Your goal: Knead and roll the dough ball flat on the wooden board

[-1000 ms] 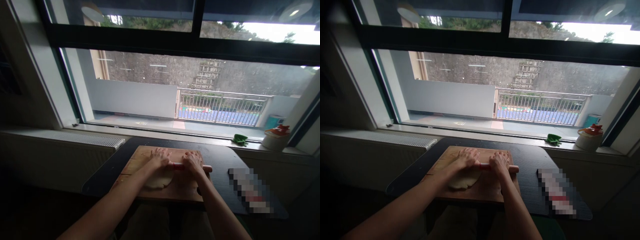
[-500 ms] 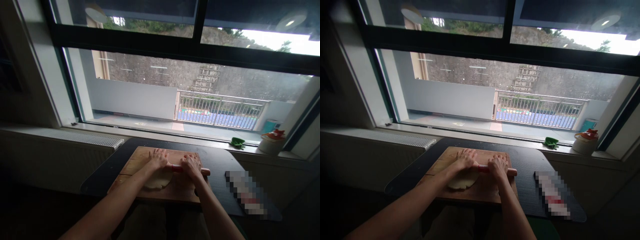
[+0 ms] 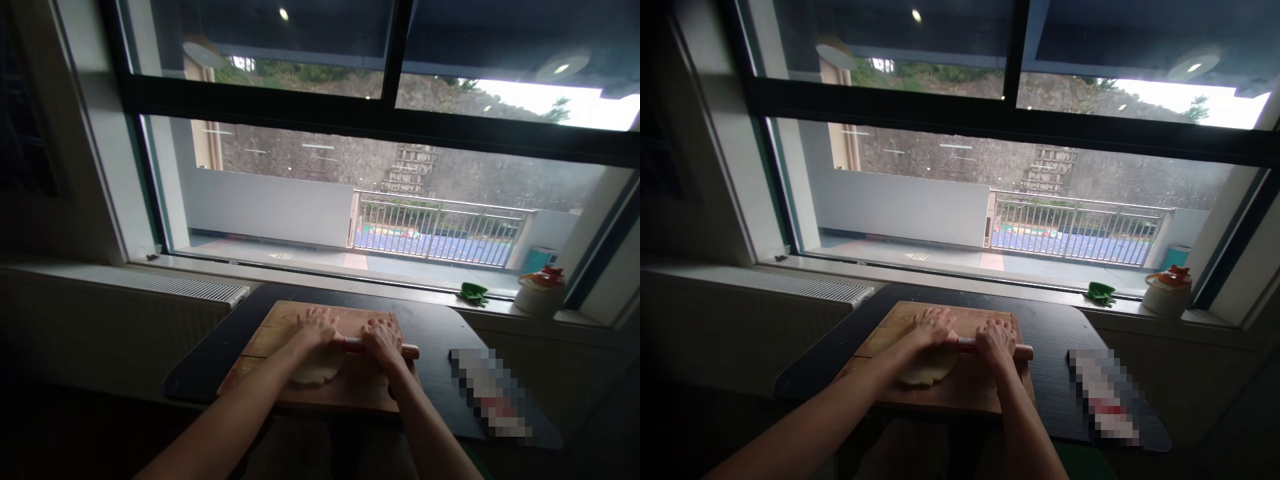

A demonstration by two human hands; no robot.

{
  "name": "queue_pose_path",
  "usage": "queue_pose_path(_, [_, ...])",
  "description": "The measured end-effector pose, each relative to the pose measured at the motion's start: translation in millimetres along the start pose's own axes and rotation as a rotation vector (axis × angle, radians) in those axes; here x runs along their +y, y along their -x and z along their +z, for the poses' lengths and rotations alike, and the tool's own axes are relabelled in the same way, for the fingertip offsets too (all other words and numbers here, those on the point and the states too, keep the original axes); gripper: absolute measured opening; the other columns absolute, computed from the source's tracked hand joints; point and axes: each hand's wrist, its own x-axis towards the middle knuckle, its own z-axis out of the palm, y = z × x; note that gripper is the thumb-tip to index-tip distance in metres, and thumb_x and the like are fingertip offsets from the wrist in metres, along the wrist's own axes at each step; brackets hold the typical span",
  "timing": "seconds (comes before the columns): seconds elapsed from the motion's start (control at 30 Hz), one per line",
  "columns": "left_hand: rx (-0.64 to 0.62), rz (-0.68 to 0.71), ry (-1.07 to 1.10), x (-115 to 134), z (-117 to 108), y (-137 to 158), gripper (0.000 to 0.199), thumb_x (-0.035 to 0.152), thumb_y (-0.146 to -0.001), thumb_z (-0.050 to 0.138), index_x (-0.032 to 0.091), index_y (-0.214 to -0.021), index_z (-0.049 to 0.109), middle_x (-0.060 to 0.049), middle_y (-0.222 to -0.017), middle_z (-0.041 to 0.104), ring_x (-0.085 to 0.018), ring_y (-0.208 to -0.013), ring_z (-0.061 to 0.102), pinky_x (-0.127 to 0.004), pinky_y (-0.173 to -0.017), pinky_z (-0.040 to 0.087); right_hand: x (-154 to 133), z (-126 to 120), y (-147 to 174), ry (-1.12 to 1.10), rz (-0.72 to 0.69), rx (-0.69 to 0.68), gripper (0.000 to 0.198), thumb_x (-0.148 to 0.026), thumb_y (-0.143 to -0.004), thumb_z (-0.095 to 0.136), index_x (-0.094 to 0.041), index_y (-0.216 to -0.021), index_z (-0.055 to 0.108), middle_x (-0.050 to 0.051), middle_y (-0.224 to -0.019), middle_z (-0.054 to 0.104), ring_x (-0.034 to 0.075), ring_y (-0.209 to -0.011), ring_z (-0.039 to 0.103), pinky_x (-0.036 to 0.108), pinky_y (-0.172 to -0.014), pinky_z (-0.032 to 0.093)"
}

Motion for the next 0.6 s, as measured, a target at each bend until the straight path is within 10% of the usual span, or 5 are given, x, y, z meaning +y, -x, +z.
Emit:
queue_pose_path(0.33, [0.017,-0.104,0.033,-4,10,-47,0.047,0.052,-0.082,0.024,0.022,-0.102,0.055,-0.012,-0.112,0.057,-0.03,-0.11,0.044,-0.049,-0.088,0.033,2,4,-29,-0.016,0.017,-0.083,0.037,-0.036,-0.082,0.032,-0.018,-0.1,0.06,0.011,-0.11,0.055,0.023,-0.106,0.044,0.033,-0.088,0.029])
queue_pose_path(0.6, [0.13,-0.003,0.029,1,1,-12,0.043,0.047,-0.085,0.027,0.019,-0.099,0.055,-0.011,-0.109,0.055,-0.027,-0.107,0.043,-0.046,-0.091,0.03,2,7,-6,-0.024,-0.003,0.041,0.038,-0.035,-0.083,0.032,-0.019,-0.105,0.058,0.01,-0.109,0.055,0.023,-0.107,0.042,0.034,-0.09,0.027])
